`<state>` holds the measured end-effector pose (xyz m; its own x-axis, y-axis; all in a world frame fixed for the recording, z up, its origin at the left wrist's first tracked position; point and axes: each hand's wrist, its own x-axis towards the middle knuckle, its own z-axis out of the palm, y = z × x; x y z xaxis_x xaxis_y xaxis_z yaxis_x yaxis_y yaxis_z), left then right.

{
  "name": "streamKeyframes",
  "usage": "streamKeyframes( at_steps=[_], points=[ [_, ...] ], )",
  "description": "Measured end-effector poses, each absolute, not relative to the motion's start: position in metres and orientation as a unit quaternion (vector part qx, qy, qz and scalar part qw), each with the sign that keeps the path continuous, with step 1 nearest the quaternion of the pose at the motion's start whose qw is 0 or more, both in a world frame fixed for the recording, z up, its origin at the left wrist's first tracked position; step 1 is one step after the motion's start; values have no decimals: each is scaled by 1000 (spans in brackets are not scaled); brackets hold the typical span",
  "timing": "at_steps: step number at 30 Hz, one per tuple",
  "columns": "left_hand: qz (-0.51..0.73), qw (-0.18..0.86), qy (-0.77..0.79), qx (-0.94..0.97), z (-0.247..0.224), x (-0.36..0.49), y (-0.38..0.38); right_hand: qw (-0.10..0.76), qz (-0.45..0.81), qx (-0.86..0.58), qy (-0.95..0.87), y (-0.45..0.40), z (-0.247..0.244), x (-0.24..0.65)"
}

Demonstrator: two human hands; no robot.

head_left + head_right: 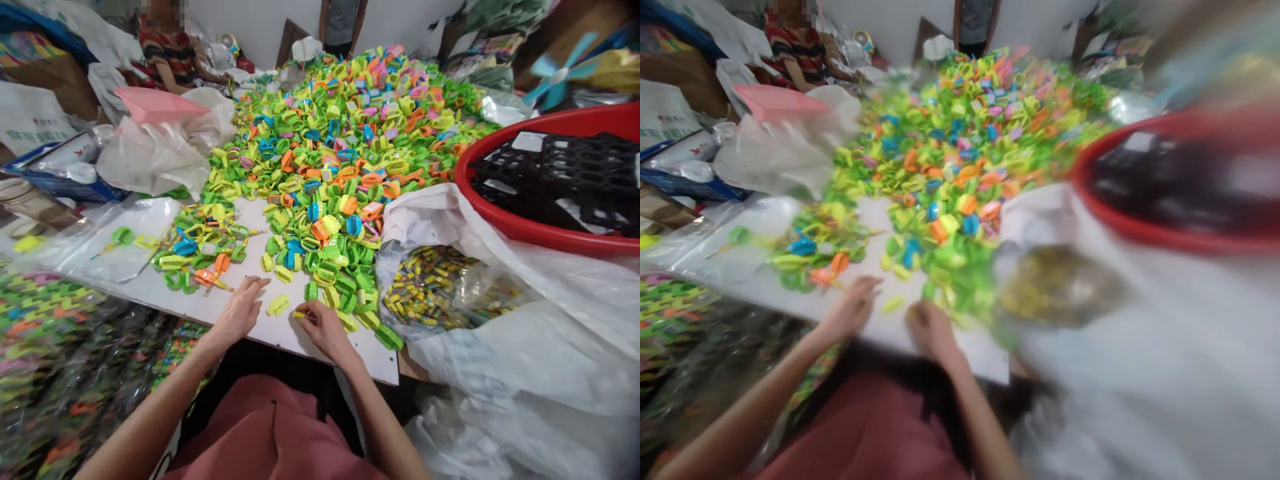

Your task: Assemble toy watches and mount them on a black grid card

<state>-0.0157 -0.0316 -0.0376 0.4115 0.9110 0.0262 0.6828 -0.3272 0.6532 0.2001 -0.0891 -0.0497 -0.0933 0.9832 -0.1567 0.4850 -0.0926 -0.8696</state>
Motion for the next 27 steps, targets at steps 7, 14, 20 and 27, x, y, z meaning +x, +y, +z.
streamKeyframes(
  at_steps=[7, 14, 20, 27],
  points=[
    [-13, 281, 304, 910, -34, -5, -3, 261, 380, -608, -646, -88, -43, 201],
    [28, 227, 477, 849, -45, 1, -31, 254, 430, -618, -607, -98, -52, 188],
    [11, 146, 612, 777, -56, 11, -56, 270, 451, -600, -603, -94, -59, 171],
    [92, 242, 522, 812, -49, -28, -36, 366, 555, -579, -471, -105, -68, 181]
  ],
)
